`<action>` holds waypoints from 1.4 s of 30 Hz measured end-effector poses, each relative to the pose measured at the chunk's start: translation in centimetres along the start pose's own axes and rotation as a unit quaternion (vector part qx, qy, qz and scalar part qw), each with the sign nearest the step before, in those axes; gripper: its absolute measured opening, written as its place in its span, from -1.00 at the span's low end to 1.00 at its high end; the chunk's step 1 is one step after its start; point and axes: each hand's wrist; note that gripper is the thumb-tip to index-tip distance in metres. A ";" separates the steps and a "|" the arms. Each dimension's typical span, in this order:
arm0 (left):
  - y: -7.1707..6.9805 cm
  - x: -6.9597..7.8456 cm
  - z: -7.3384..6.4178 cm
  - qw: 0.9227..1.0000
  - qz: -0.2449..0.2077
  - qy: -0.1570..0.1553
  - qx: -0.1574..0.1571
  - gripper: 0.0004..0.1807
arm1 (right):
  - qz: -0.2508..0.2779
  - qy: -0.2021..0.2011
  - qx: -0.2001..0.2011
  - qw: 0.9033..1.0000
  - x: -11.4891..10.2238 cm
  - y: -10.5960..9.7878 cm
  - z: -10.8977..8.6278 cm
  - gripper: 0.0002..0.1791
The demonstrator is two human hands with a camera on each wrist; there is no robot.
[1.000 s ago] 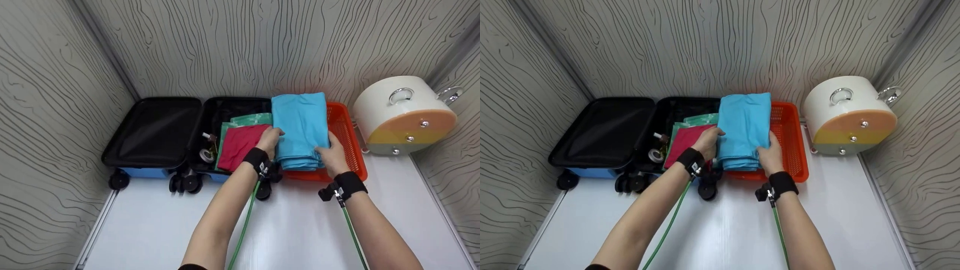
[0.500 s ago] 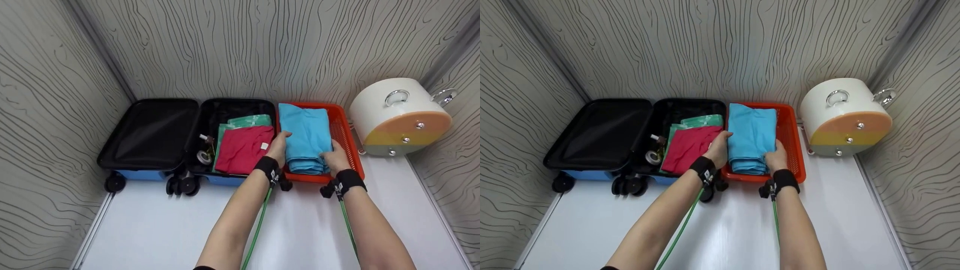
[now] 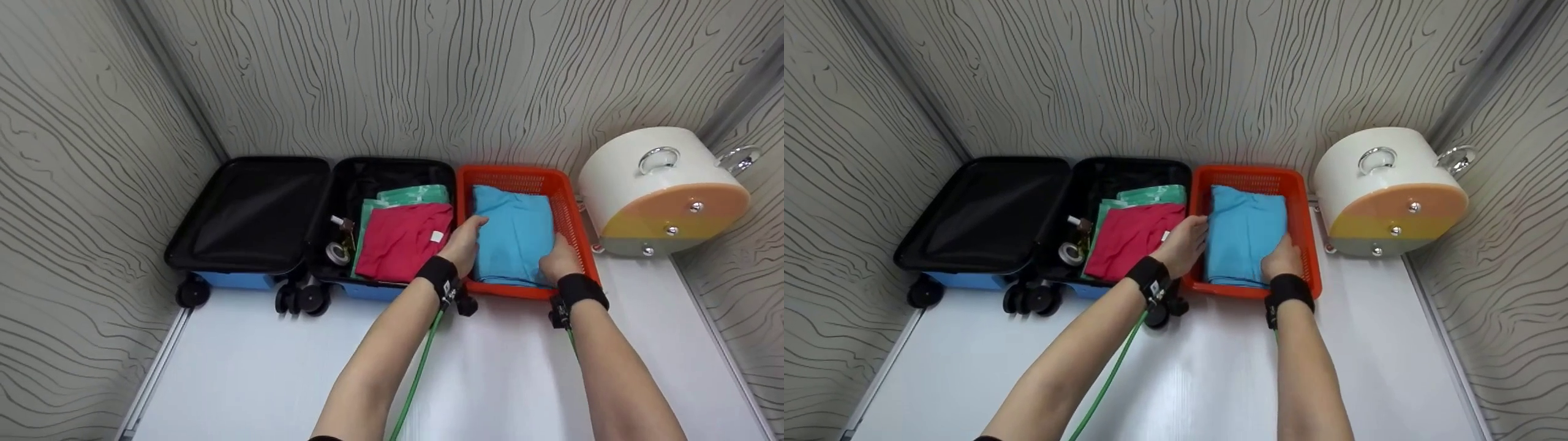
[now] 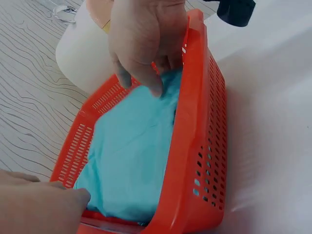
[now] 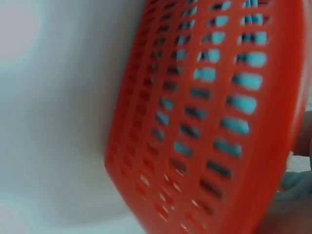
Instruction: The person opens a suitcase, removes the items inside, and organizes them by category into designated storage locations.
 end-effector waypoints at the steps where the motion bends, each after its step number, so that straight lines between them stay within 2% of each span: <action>1: -0.2 0.1 -0.1 1.000 0.005 0.004 -0.010 -0.26 | -0.011 -0.002 0.003 1.000 -0.1 -0.1 -0.1 -0.13; 5: -1.3 0.9 -0.5 0.998 0.035 0.016 -0.042 -0.34 | -0.015 -0.005 -0.004 1.000 -0.8 -0.2 -0.7 -0.20; 10: -3.5 2.4 -0.7 0.995 0.078 0.032 -0.055 -0.41 | -0.011 -0.028 0.003 1.000 -1.6 0.1 -1.2 -0.28; 16: -6.8 4.3 -1.1 0.990 0.125 0.043 -0.047 -0.40 | 0.002 -0.078 0.031 0.996 -3.0 1.0 -1.6 -0.32; 23: -10.7 5.9 -1.7 0.982 0.179 0.060 -0.010 -0.40 | 0.039 -0.134 0.045 0.989 -5.6 2.3 -2.6 -0.38; 25: -11.7 6.4 -1.9 0.976 0.210 0.061 -0.003 -0.42 | 0.051 -0.149 0.044 0.987 -6.3 2.8 -2.9 -0.39; 28: -13.2 7.3 -2.2 0.960 0.273 0.056 0.010 -0.41 | 0.071 -0.170 0.039 0.982 -7.6 3.7 -3.3 -0.42; 31: -14.6 8.0 -2.7 0.945 0.324 0.047 0.028 -0.36 | 0.108 -0.188 0.010 0.976 -8.7 4.8 -3.7 -0.47; 34: -16.0 8.2 -3.3 0.940 0.337 0.027 0.039 -0.31 | 0.159 -0.191 -0.042 0.968 -9.9 6.2 -4.5 -0.52; 38: -17.6 7.9 -4.0 0.930 0.364 0.005 0.049 -0.31 | 0.195 -0.180 -0.101 0.959 -11.3 8.3 -5.3 -0.58; 40: -18.3 7.5 -4.3 0.925 0.376 -0.005 0.056 -0.30 | 0.192 -0.176 -0.117 0.958 -11.7 9.3 -5.5 -0.60; 42: -18.8 7.2 -4.5 0.922 0.383 -0.012 0.060 -0.30 | 0.174 -0.168 -0.122 0.962 -12.0 10.2 -5.7 -0.61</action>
Point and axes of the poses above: each hand's wrist, its own z-axis towards the middle knuckle, its own y-axis out of the palm, x = y × z, and after that the axes turned 3 degrees about y, right-handed
